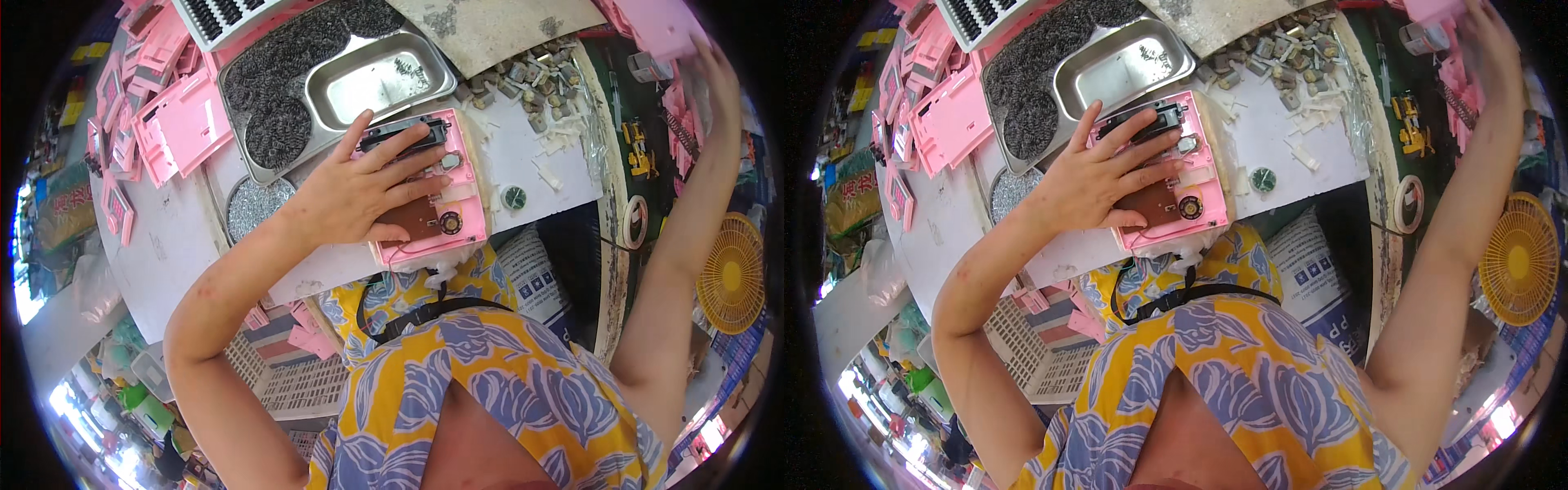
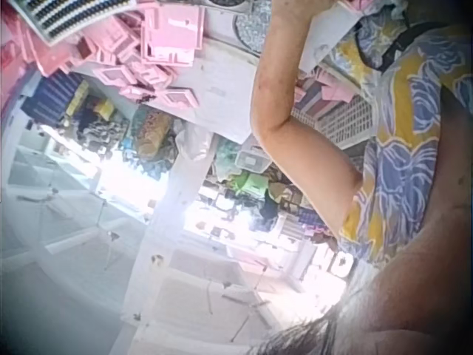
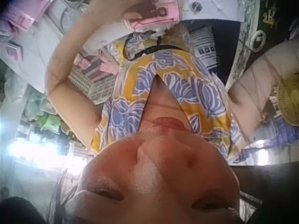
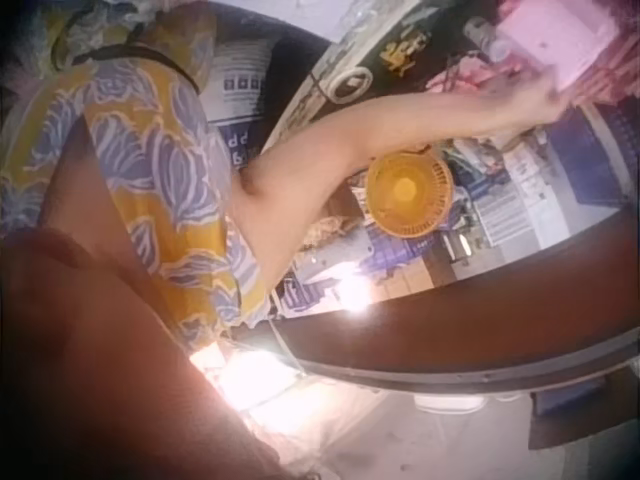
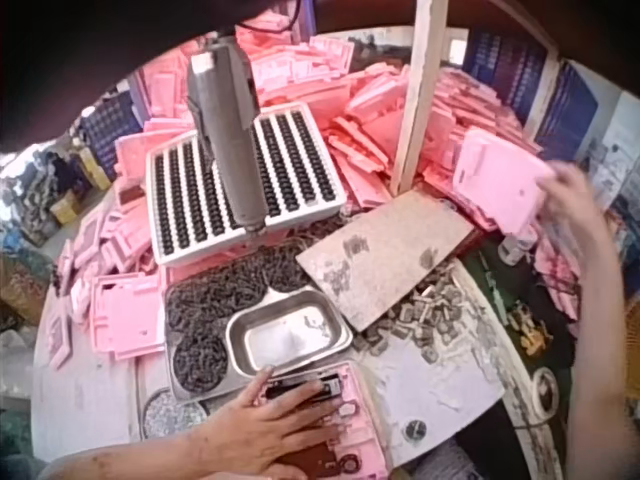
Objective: Soldering wires to a circuit board and using an electric screwdriver to assemble a pink plastic toy component.
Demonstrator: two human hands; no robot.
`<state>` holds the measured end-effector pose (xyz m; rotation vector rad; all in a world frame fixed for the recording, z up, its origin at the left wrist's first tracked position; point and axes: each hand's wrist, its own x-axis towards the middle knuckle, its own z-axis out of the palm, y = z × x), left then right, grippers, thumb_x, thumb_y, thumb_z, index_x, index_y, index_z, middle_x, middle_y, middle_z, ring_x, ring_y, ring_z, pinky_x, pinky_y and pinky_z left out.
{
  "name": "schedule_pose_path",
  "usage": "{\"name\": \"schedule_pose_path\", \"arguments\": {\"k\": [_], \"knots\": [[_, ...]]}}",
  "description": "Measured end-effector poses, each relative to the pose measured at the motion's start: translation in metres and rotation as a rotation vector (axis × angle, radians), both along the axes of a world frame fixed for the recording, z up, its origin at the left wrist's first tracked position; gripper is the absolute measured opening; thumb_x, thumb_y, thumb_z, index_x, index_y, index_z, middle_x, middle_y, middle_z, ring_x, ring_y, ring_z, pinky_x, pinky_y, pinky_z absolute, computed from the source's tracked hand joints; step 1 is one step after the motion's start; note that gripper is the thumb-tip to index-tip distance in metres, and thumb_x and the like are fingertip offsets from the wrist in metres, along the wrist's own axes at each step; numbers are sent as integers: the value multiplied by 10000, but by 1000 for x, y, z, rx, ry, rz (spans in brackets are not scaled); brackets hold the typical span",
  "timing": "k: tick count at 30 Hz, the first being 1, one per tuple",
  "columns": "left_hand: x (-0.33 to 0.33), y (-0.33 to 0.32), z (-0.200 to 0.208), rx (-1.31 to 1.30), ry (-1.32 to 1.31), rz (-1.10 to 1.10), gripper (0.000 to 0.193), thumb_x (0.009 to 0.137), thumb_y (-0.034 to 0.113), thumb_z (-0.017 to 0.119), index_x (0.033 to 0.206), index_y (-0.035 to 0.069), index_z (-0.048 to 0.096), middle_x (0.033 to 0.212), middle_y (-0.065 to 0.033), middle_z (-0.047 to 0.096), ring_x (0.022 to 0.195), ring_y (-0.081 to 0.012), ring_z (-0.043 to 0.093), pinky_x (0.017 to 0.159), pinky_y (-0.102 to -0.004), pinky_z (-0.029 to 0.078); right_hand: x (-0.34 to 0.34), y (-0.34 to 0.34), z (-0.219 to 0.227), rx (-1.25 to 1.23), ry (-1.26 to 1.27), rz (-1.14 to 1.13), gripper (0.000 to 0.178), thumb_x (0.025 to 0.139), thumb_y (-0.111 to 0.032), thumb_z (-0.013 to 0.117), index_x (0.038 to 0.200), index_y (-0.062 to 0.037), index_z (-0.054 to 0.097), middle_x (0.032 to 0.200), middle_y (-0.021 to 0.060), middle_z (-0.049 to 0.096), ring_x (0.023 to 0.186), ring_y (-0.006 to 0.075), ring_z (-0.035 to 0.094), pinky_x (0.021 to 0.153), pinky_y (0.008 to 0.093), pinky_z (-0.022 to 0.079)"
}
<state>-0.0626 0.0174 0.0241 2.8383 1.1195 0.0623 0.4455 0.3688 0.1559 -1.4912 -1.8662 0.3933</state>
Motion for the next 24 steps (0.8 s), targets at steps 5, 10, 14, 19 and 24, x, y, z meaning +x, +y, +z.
{"name": "schedule_pose_path", "arguments": {"k": [5,10,14,19,24], "knots": [[1,-8,7,2,-72,65,763,850,729,523,1478,297,524,1611,36,391,1555,-234,206,1217,-660,47,-60,-187,-80,-291,1086,129,284,1013,-143,606,1256,2,633,1156,112,710,1056,196,691,893,360,609],[34,-40,41,-499,-1027,489,861,852,393,790,1545,95,374,1293,-134,592,1066,-180,618,887,-374,522,-173,-306,-118,-746,1326,312,407,1002,-104,606,1374,38,517,1214,177,676,1013,270,715,786,384,647],[71,-49,30,-701,-1661,848,822,899,21,730,1542,-42,223,951,-37,694,688,-46,588,588,-208,482,-225,-336,-100,-847,942,366,621,999,-93,618,1540,-26,320,1070,145,702,878,196,718,757,332,628],[56,-71,13,-545,-1340,885,956,882,40,749,1598,-35,121,823,-63,704,617,-95,602,556,-247,482,-215,-358,-112,-784,615,376,672,1000,-122,634,1583,-68,306,714,12,608,656,75,579,630,221,478],[47,-81,-1,-468,-963,865,944,871,127,768,1596,-27,184,774,-109,681,564,-177,608,530,-286,468,-210,-364,-124,-692,227,456,676,957,-135,690,1562,-106,389,577,-7,417,543,82,401,559,238,365]]}}
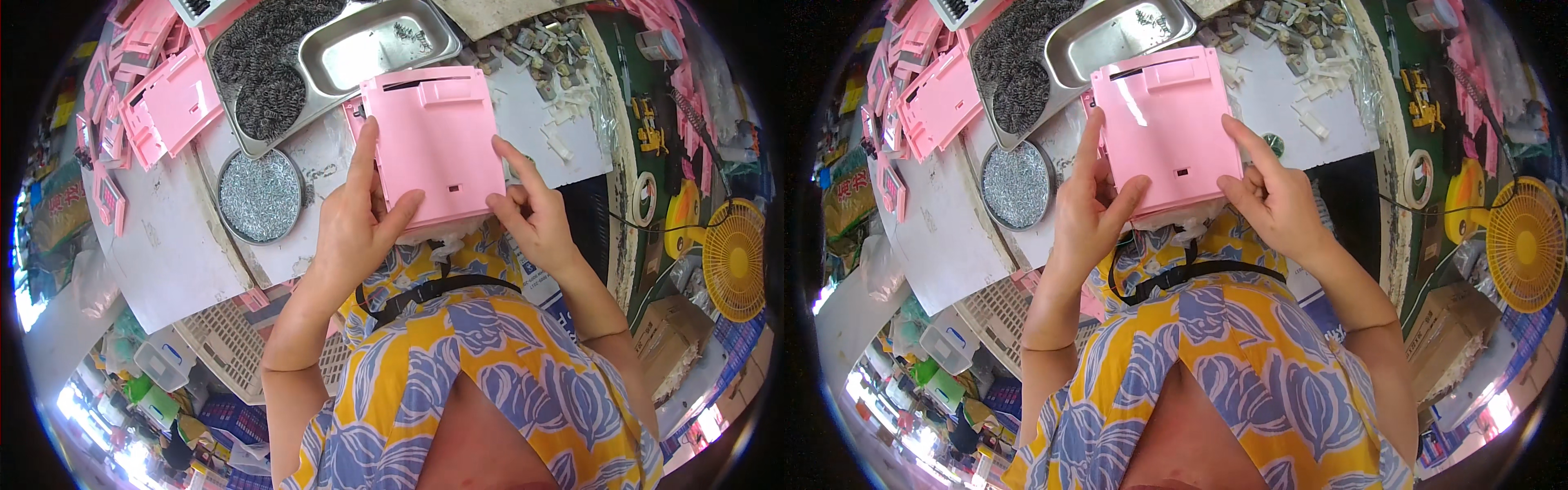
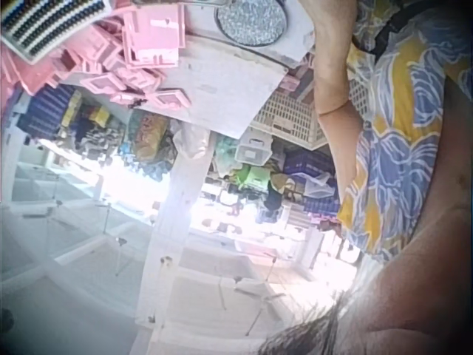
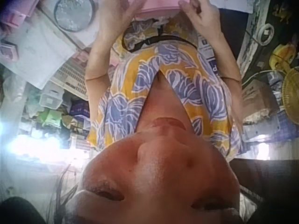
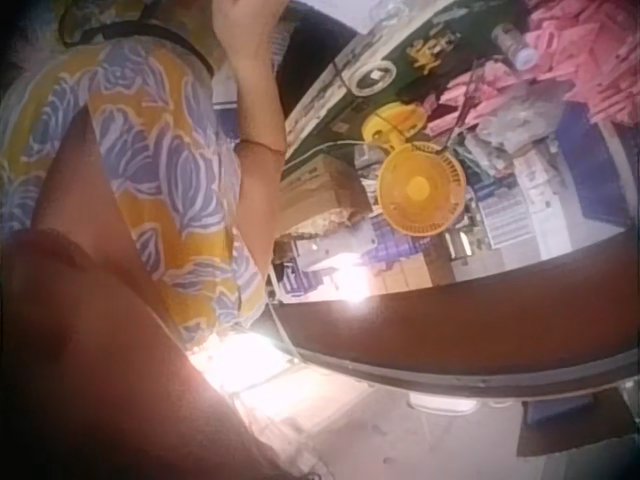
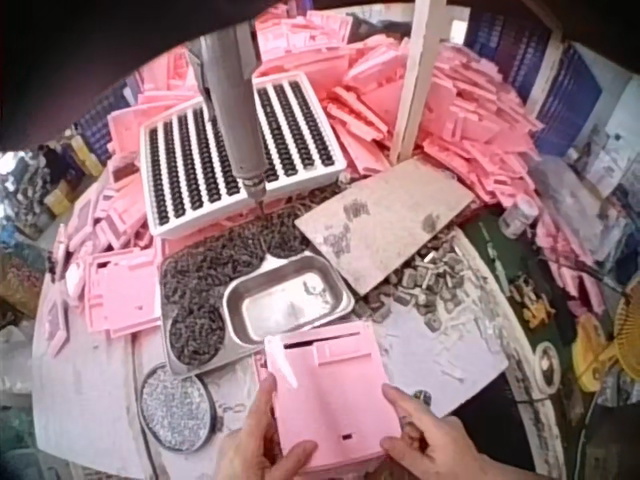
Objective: Soldering wires to a circuit board and using an electric screwdriver to assemble a pink plastic toy component.
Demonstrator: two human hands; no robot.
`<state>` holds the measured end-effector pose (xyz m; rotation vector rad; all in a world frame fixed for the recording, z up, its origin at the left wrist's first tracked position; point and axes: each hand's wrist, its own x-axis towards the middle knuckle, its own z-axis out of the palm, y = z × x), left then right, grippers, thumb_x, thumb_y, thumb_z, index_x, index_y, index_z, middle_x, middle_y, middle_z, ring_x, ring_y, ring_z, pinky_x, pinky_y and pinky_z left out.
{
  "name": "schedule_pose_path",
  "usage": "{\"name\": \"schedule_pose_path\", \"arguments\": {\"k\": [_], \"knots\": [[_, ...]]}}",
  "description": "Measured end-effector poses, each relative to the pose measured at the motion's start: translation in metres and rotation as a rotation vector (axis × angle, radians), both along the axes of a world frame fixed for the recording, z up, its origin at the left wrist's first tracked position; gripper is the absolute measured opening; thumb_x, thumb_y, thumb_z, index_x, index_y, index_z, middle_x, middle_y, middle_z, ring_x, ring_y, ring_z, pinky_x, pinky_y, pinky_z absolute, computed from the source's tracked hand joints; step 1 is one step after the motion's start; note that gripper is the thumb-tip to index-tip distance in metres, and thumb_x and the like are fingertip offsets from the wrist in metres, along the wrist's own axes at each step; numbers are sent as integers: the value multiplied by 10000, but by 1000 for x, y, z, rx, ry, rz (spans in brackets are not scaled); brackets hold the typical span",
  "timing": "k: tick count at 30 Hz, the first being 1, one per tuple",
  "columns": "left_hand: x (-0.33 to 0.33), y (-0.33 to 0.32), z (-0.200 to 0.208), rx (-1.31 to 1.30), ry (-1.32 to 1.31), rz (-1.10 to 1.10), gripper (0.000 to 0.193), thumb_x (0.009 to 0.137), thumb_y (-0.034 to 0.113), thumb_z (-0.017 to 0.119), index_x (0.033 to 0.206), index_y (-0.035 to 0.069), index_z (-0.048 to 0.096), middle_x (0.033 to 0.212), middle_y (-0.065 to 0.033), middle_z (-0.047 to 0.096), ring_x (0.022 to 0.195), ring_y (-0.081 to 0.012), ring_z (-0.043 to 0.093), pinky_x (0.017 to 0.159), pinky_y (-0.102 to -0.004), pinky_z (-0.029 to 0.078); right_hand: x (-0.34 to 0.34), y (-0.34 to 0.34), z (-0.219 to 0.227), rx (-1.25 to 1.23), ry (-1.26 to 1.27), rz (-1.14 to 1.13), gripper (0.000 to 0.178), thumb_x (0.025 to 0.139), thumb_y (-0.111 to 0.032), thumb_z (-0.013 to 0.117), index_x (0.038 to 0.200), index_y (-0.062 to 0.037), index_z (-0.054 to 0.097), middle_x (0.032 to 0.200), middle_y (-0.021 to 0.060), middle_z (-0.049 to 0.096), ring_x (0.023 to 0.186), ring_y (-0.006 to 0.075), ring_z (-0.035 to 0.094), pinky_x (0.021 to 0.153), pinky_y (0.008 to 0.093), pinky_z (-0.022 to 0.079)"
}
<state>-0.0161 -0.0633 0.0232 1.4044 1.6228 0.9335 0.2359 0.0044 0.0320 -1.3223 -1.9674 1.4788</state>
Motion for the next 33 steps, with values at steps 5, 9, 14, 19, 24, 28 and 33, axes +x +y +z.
{"name": "schedule_pose_path", "arguments": {"k": [5,9,14,19,24,28,33], "knots": [[1,3,-2,56,32,49,907,874,155,769,1586,-25,236,729,-98,660,542,-185,598,515,-293,466,-4,6,-6,118,-32,65,701,928,-162,723,1554,-118,412,567,30,433,502,134,442,538,277,390],[7,-19,6,-16,64,162,842,882,161,769,1561,-22,305,650,-61,616,506,-172,578,499,-297,462,-3,23,-9,176,-96,254,707,932,-269,722,1555,-135,414,568,65,524,488,220,545,528,338,442],[19,-39,-14,59,319,238,668,890,155,769,1466,-24,483,560,-32,523,460,-156,525,490,-284,446,-12,28,4,390,-361,414,757,898,-272,755,1562,-154,413,575,87,569,497,243,569,531,343,452],[14,-42,-12,-102,85,271,608,893,147,762,1433,-14,531,518,-45,457,426,-156,458,455,-309,391,-18,32,13,551,-500,521,719,925,-432,687,1540,-152,440,530,89,575,493,315,610,513,413,486],[9,-41,-9,-87,93,241,614,887,167,772,1428,-7,540,497,-37,454,402,-166,452,455,-312,394,-27,37,27,586,-597,592,753,898,-414,723,1529,-104,453,556,102,590,502,312,611,532,410,481],[0,-37,1,-91,186,109,627,912,254,739,1440,1,517,546,-90,593,463,-279,608,477,-388,480,-32,43,31,649,-587,653,725,893,-424,721,1461,-28,508,535,113,579,499,318,617,529,423,485],[14,-51,-9,-3,287,123,609,885,221,775,1424,30,566,533,-71,536,435,-210,543,474,-330,442,-35,48,40,664,-605,707,661,902,-437,702,1369,13,574,555,122,599,519,322,639,539,428,504]]}}
